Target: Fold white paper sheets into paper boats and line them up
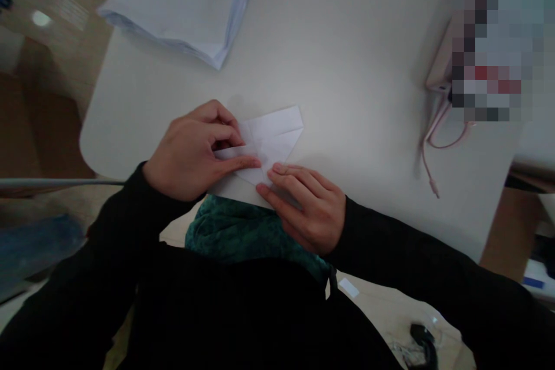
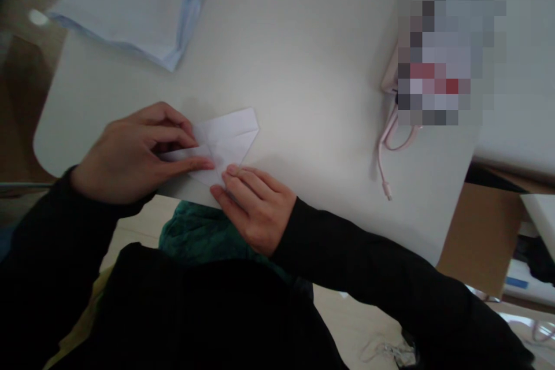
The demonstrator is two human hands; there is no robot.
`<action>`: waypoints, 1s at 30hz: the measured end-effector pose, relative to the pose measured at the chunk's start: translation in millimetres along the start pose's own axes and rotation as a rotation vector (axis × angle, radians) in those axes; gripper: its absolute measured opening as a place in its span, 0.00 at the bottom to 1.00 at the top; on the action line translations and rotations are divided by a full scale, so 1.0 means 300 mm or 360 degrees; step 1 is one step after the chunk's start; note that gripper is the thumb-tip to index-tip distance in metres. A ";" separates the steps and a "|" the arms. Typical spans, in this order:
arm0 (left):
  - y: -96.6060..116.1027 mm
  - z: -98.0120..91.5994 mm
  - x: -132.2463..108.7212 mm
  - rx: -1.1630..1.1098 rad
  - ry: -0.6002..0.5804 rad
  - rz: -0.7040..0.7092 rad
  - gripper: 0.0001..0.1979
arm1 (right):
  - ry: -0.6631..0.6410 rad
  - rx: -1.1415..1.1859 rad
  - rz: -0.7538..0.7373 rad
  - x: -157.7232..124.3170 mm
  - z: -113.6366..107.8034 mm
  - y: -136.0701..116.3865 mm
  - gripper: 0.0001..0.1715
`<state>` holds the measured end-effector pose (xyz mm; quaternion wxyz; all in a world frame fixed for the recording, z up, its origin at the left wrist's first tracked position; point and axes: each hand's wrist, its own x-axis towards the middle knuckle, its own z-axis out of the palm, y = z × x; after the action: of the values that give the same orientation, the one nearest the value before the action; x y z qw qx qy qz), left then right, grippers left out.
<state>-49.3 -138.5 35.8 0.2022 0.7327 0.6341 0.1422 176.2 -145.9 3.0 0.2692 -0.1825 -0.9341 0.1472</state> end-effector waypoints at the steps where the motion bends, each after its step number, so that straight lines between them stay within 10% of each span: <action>1: -0.004 -0.003 0.000 -0.0038 -0.0020 -0.0006 0.15 | 0.0005 0.0015 0.0004 0.000 0.001 0.000 0.17; 30: 0.014 0.014 -0.020 0.0049 0.0155 -0.0312 0.19 | 0.0073 -0.0005 0.0024 -0.006 0.015 0.001 0.17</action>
<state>-44.6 -145.5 34.4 0.1729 0.6623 0.7139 0.1475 175.0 -147.0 -1.6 0.2890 -0.1933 -0.9266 0.1436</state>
